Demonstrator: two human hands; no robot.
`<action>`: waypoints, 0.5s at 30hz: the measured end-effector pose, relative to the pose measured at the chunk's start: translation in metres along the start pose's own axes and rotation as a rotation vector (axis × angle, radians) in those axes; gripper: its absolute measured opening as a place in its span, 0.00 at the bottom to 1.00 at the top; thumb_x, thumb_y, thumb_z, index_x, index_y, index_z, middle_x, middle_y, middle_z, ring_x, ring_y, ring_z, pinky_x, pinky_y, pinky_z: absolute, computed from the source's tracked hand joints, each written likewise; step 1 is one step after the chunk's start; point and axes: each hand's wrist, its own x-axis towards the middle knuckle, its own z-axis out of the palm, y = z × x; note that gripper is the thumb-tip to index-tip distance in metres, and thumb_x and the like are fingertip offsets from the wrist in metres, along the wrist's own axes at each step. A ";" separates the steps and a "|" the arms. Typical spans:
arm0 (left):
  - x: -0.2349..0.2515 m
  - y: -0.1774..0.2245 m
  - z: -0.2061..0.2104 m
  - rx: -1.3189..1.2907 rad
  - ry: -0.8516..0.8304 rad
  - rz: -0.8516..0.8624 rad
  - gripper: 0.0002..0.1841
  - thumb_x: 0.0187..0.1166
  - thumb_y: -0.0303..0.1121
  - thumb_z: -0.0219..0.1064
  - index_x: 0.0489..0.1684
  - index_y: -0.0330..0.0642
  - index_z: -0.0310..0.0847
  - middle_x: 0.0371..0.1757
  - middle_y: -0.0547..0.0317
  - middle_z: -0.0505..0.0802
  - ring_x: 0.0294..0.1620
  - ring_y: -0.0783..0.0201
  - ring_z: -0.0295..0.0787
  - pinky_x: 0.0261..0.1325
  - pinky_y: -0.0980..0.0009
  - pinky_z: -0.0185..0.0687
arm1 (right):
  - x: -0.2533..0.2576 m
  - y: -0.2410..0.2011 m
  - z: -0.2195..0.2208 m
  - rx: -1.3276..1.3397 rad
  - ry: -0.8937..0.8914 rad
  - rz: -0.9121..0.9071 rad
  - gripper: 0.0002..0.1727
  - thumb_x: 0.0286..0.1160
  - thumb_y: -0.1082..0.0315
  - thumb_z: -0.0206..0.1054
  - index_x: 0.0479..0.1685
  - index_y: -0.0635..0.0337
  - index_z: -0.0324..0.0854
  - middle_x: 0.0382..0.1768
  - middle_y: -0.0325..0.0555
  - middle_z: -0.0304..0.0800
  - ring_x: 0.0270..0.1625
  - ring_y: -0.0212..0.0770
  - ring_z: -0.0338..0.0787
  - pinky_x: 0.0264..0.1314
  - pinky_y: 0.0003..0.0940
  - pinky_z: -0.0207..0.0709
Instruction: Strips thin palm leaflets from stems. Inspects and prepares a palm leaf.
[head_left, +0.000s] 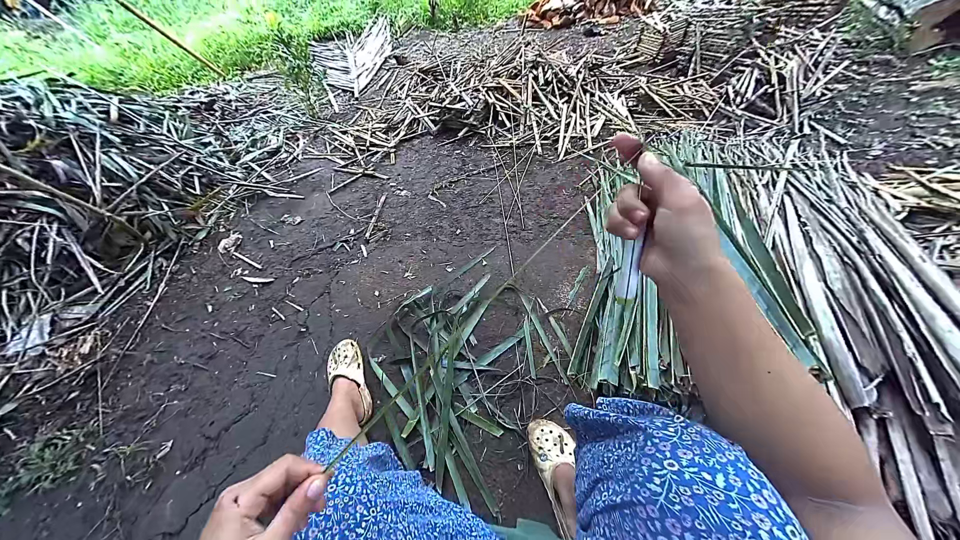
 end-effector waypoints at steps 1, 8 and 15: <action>-0.001 -0.001 -0.005 -0.025 -0.057 -0.027 0.07 0.79 0.32 0.68 0.45 0.38 0.87 0.34 0.78 0.93 0.32 0.87 0.87 0.37 0.84 0.85 | -0.002 -0.001 0.001 0.006 0.004 -0.005 0.24 0.96 0.61 0.36 0.75 0.52 0.76 0.10 0.23 0.65 0.10 0.21 0.64 0.15 0.16 0.63; 0.076 0.080 0.066 0.027 0.053 0.230 0.22 0.89 0.51 0.57 0.56 0.43 0.89 0.33 0.74 0.92 0.26 0.85 0.83 0.29 0.85 0.81 | -0.057 0.024 0.056 -0.089 -0.501 0.075 0.24 0.89 0.60 0.49 0.79 0.52 0.76 0.11 0.25 0.66 0.12 0.21 0.66 0.16 0.18 0.66; 0.102 0.093 0.090 0.120 0.230 0.347 0.12 0.85 0.40 0.63 0.37 0.45 0.89 0.27 0.74 0.90 0.24 0.87 0.82 0.29 0.88 0.78 | -0.055 0.028 0.048 -0.139 -0.446 0.006 0.23 0.88 0.59 0.53 0.76 0.53 0.80 0.13 0.23 0.67 0.14 0.20 0.66 0.18 0.17 0.66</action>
